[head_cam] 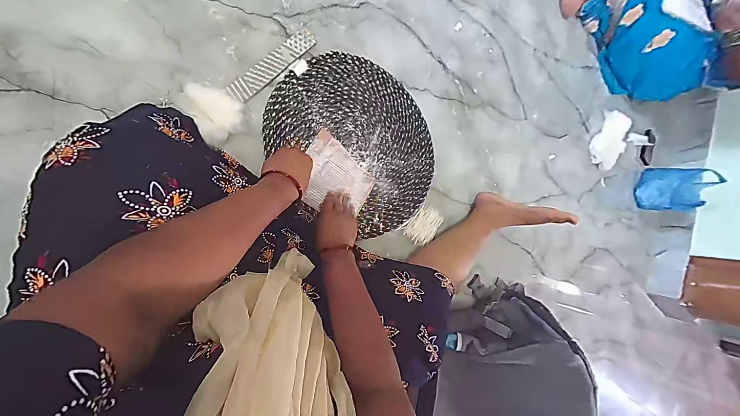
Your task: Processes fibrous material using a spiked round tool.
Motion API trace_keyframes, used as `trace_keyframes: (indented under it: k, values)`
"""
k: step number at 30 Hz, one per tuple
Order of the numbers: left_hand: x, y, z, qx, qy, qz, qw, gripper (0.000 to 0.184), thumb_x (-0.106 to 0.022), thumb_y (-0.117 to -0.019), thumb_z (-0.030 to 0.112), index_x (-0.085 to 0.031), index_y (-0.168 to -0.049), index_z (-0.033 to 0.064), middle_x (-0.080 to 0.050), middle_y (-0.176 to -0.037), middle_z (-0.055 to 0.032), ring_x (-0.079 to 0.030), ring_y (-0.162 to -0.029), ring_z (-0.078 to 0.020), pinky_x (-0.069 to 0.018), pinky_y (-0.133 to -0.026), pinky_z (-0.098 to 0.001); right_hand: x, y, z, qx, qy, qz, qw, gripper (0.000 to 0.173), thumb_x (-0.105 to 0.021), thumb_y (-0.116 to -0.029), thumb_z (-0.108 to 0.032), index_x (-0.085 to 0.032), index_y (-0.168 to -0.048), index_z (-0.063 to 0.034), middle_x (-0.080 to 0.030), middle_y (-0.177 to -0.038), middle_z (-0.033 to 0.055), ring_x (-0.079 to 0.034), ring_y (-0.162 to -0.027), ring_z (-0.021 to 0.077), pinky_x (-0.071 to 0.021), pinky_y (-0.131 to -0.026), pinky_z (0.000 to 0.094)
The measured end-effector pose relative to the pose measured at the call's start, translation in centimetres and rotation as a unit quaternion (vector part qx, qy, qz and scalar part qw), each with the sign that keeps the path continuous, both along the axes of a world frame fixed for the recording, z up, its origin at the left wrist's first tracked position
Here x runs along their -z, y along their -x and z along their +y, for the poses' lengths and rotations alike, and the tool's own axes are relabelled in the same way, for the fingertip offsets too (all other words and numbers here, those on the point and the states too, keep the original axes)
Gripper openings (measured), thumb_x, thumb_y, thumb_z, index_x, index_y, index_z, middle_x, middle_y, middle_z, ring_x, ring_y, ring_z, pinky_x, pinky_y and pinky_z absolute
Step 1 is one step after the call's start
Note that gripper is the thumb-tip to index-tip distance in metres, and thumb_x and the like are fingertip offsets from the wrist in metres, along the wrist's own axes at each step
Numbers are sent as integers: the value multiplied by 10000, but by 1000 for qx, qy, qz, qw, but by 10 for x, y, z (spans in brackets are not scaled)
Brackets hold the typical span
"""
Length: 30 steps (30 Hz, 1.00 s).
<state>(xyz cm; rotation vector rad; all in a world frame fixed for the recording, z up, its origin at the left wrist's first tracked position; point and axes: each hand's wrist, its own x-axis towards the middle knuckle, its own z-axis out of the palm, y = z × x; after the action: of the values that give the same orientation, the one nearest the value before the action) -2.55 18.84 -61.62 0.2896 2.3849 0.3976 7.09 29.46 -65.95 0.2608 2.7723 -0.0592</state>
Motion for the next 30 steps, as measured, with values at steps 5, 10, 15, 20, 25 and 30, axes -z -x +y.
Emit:
trace_keyframes:
  k: [5,10,15,20,25,30]
  values:
    - [-9,-4,-7,-23,-6,-2,1000,228,-639,-966,14,-700,-1169,-70,-623,-1336,-305,-583,-1275,-503,-511,-947,-700,-37,4,17,44,65,-5,997,446,-548,-1069,-286,-597,-1399,11,-619,-1392,251,-571,-1332,410,-441,-1116,568]
    - [-11,7,-3,-29,-4,4,1000,212,-579,-996,21,-700,-1143,-72,-646,-1294,-305,-614,-1235,-495,-525,-925,-684,-52,40,34,-19,52,-88,995,1267,-855,-775,-535,-113,-1637,22,-95,-1712,254,-92,-1597,400,-121,-1261,636]
    - [-9,10,-2,-39,7,1,999,225,-625,-967,10,-689,-1162,-81,-630,-1317,-306,-606,-1247,-497,-530,-928,-684,-21,41,11,-8,10,-144,989,1072,-679,-942,-537,-63,-1655,-26,-10,-1736,194,15,-1605,389,-88,-1223,717]
    - [-18,1,0,-35,24,-21,999,234,-618,-981,32,-673,-1156,-113,-637,-1285,-332,-617,-1226,-503,-521,-929,-689,0,5,-5,14,14,-16,1000,629,-565,-1058,-290,-385,-1538,75,-358,-1617,286,-305,-1538,416,-286,-1238,542]
    - [-18,-1,-9,-31,15,-9,999,206,-580,-997,4,-685,-1146,-92,-652,-1269,-311,-629,-1219,-488,-539,-913,-664,-27,8,7,33,54,2,998,1001,-805,-871,-369,-265,-1589,70,-257,-1649,314,-231,-1553,451,-236,-1244,595]
    - [-12,6,-6,-40,-15,11,999,216,-583,-992,6,-684,-1149,-102,-634,-1302,-324,-601,-1247,-511,-515,-934,-693,-44,41,21,-4,9,-114,993,1341,-865,-743,-560,-48,-1645,2,-15,-1716,260,-56,-1599,405,-152,-1238,669]
